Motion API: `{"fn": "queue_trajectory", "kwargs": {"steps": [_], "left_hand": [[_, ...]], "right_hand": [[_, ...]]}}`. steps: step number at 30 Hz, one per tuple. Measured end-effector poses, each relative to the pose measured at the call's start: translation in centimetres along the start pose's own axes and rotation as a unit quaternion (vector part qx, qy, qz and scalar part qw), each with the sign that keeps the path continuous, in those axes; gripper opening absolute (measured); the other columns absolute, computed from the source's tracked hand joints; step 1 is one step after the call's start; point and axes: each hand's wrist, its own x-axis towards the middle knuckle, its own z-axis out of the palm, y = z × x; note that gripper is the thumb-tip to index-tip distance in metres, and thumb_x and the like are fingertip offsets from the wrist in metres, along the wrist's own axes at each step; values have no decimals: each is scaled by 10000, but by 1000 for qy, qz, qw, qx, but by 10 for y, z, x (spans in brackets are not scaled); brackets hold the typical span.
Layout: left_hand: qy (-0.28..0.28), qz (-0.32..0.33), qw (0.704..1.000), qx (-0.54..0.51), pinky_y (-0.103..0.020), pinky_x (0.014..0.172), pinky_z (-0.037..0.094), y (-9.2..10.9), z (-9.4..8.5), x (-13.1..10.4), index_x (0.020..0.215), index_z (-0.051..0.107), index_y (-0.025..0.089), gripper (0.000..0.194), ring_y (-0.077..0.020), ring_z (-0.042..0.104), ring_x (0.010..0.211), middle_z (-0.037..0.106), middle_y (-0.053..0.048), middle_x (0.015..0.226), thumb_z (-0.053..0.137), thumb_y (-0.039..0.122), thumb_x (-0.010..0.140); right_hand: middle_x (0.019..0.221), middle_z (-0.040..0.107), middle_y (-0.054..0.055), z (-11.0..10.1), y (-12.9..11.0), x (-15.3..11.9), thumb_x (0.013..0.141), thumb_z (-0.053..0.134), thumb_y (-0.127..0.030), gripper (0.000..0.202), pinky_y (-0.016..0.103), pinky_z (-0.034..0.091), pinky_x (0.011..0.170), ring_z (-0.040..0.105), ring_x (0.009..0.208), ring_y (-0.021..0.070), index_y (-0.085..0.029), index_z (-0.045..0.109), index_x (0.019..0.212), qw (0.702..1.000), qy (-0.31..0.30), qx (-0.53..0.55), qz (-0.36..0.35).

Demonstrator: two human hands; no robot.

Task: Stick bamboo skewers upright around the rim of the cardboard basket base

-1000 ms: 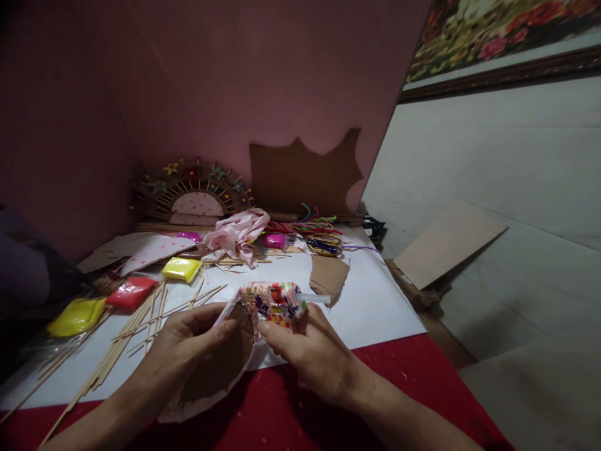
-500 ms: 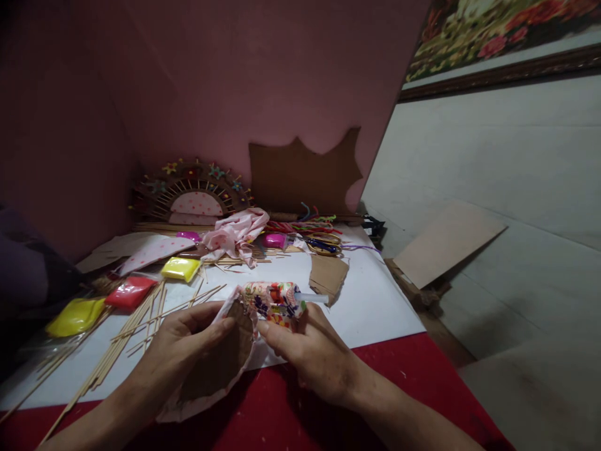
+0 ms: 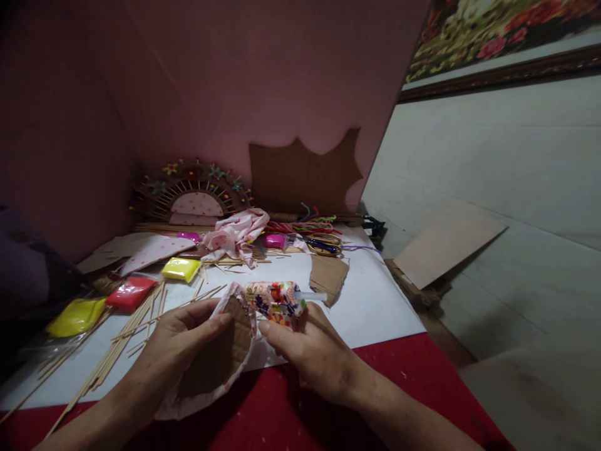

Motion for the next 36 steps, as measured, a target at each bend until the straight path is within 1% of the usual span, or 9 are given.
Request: {"fn": "queue_trajectory", "kwargs": {"steps": [5, 10, 12, 17, 22, 25, 30, 33, 36], "left_hand": [[-5, -4, 1000, -5, -255, 587, 431, 1, 0, -1, 951, 685, 207, 240, -176, 624, 654, 727, -51, 776, 606, 269, 734], [-20, 0, 1000, -10, -261, 635, 439, -1, 2, 1, 926, 690, 207, 213, -187, 631, 715, 730, -48, 814, 599, 264, 743], [-23, 2, 1000, -5, -257, 639, 440, -1, 3, 2, 918, 692, 204, 207, -189, 632, 727, 730, -42, 814, 598, 262, 743], [-12, 5, 999, 37, -267, 620, 451, 0, 6, 0, 903, 700, 190, 217, -202, 635, 713, 730, -43, 813, 604, 273, 727], [-1, 14, 998, 64, -282, 604, 458, 3, 8, 0, 877, 708, 181, 220, -211, 632, 694, 727, -53, 796, 611, 289, 712], [-3, 9, 998, 61, -288, 623, 458, 3, 8, 1, 885, 706, 184, 216, -214, 632, 710, 725, -55, 795, 607, 276, 717], [-7, 14, 999, 42, -284, 620, 456, 2, 8, 0, 865, 712, 196, 198, -210, 630, 703, 726, -44, 783, 611, 274, 714], [-9, 16, 999, 51, -278, 613, 453, 2, 8, -1, 861, 714, 192, 195, -206, 629, 693, 727, -43, 783, 607, 270, 718], [-8, 10, 998, 54, -269, 606, 448, 2, 7, -1, 869, 712, 197, 189, -192, 628, 678, 729, -39, 790, 601, 249, 725]], "right_hand": [[550, 412, -37, 4, 2, 1, 812, 501, -340, 218, 217, 326, 476, 354, 505, 95, -166, 535, 686, 999, 36, 10, -7], [678, 477, -16, 5, -1, 0, 815, 508, -305, 143, 217, 354, 548, 402, 604, 107, -169, 550, 806, 999, 15, 32, -12], [697, 484, -12, 6, -3, 0, 817, 501, -309, 154, 219, 357, 567, 413, 625, 111, -165, 543, 785, 999, 12, 31, -6], [639, 451, -20, 5, -3, -1, 819, 493, -321, 186, 217, 340, 532, 396, 585, 108, -163, 519, 724, 1000, 13, 11, -2], [554, 409, -36, 3, -1, -1, 826, 476, -319, 226, 216, 322, 491, 370, 521, 101, -171, 493, 656, 1000, -8, 1, 8], [555, 404, -40, 3, -1, -1, 828, 475, -317, 217, 214, 316, 480, 359, 511, 95, -171, 494, 669, 1000, -13, 4, 12], [611, 432, -27, 4, -5, -1, 826, 478, -312, 191, 212, 318, 484, 371, 550, 98, -173, 487, 697, 1000, -2, -1, 4], [599, 425, -26, 5, -6, -1, 826, 473, -320, 211, 216, 321, 491, 369, 550, 100, -171, 488, 676, 1000, -4, -7, 3], [633, 453, -15, 5, -7, -2, 832, 461, -312, 199, 220, 334, 515, 384, 576, 105, -167, 505, 703, 1000, -8, -7, -5]]}}
